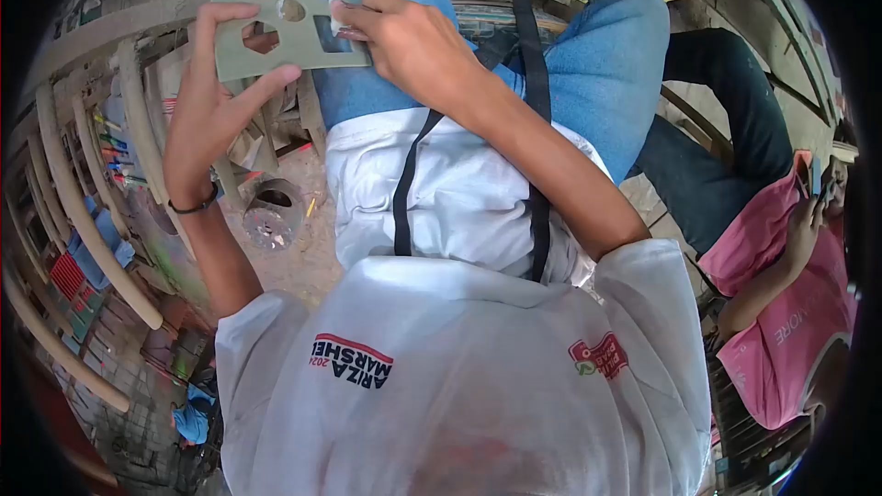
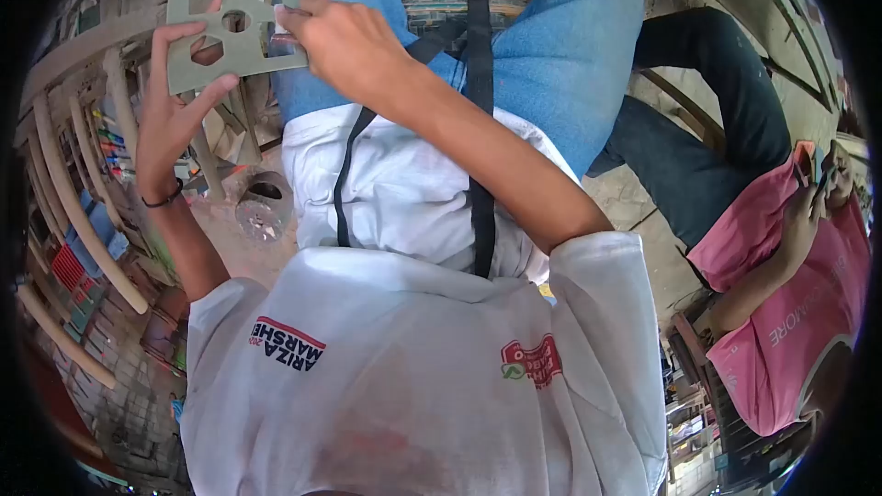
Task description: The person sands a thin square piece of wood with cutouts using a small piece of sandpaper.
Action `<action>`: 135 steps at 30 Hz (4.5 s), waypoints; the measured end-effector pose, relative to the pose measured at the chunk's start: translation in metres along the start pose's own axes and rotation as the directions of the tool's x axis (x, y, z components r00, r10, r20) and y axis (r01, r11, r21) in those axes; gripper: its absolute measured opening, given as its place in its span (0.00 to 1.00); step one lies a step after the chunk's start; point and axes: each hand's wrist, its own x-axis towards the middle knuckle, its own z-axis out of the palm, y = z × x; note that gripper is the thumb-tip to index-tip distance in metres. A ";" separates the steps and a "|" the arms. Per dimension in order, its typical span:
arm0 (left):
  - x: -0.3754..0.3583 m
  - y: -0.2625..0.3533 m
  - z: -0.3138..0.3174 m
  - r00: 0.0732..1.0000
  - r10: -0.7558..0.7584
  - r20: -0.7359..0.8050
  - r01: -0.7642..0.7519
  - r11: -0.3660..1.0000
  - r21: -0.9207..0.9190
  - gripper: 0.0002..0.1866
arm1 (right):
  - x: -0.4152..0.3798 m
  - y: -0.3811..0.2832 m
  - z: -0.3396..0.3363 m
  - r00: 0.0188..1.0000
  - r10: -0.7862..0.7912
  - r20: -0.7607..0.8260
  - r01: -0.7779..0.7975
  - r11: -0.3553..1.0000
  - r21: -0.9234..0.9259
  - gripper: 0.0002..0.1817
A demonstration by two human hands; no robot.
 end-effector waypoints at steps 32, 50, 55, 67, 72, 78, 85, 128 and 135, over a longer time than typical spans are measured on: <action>-0.017 0.022 0.028 0.894 -0.182 -0.410 0.083 0.965 -0.247 0.16 | -0.017 -0.008 -0.060 0.934 0.335 -0.126 -0.251 0.863 0.439 0.22; 0.039 0.026 0.080 0.651 -0.222 -0.726 -0.392 0.721 -0.572 0.27 | -0.026 -0.054 -0.064 0.948 0.317 -0.017 -0.206 0.656 0.726 0.22; 0.045 0.036 0.075 0.673 -0.329 -0.662 -0.340 0.658 -0.672 0.31 | -0.034 -0.063 -0.053 0.989 0.099 -0.110 -0.015 0.803 0.596 0.25; 0.029 0.052 0.024 0.980 0.036 -0.194 -0.165 0.689 -0.706 0.30 | -0.018 -0.039 -0.049 0.997 -0.052 -0.060 0.071 0.925 0.374 0.29; 0.038 0.052 0.023 0.976 -0.085 -0.200 -0.048 0.812 -0.581 0.23 | 0.000 -0.030 -0.037 0.977 -0.192 -0.093 0.210 0.940 0.270 0.30; 0.040 0.043 0.023 0.962 -0.144 -0.232 0.013 0.873 -0.487 0.20 | -0.009 -0.032 -0.025 0.986 -0.159 -0.047 0.161 0.861 0.483 0.27; 0.038 0.058 0.038 0.952 -0.103 -0.288 -0.036 0.897 -0.441 0.18 | -0.028 -0.055 -0.027 0.974 0.158 0.161 -0.225 0.634 0.740 0.11; 0.038 0.050 0.040 0.952 -0.199 -0.232 0.020 0.799 -0.601 0.22 | -0.020 -0.061 -0.021 0.987 -0.039 -0.159 0.065 0.984 0.166 0.23; 0.031 0.061 0.043 0.962 -0.163 -0.220 0.005 0.814 -0.580 0.22 | -0.026 -0.063 -0.045 0.997 -0.030 0.068 0.011 0.964 0.265 0.17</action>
